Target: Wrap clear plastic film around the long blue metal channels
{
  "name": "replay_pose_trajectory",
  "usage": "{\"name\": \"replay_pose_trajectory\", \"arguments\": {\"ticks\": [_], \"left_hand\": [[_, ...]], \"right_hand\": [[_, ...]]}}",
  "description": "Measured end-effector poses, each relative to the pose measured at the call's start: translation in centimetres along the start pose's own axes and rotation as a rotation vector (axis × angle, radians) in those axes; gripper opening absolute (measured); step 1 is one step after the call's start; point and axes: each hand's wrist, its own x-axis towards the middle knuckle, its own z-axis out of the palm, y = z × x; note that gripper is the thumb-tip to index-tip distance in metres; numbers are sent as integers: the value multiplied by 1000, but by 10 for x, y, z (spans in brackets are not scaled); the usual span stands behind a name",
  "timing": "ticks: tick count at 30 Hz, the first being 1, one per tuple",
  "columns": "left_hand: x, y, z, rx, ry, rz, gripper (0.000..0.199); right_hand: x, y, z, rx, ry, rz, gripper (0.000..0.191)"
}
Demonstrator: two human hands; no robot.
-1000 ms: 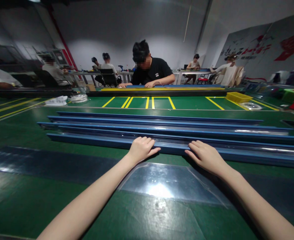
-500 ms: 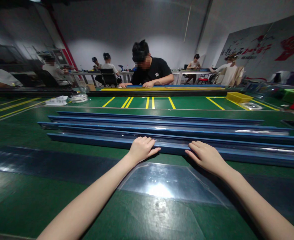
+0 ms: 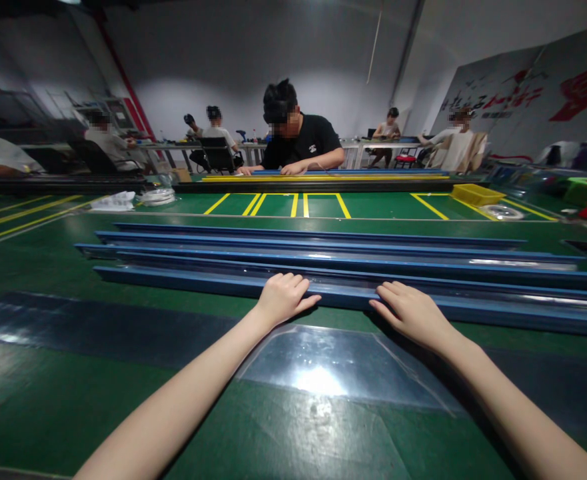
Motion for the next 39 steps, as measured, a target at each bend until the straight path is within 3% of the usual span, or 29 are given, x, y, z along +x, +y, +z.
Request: {"name": "replay_pose_trajectory", "arguments": {"ticks": [27, 32, 39], "left_hand": [[1, 0, -2, 2, -9, 5, 40], [0, 0, -1, -2, -9, 7, 41], [-1, -1, -2, -38, -23, 5, 37]], "right_hand": [[0, 1, 1, -14, 21, -19, 35], [0, 2, -2, -22, 74, -31, 36], [3, 1, -8, -68, 54, -34, 35]]}}
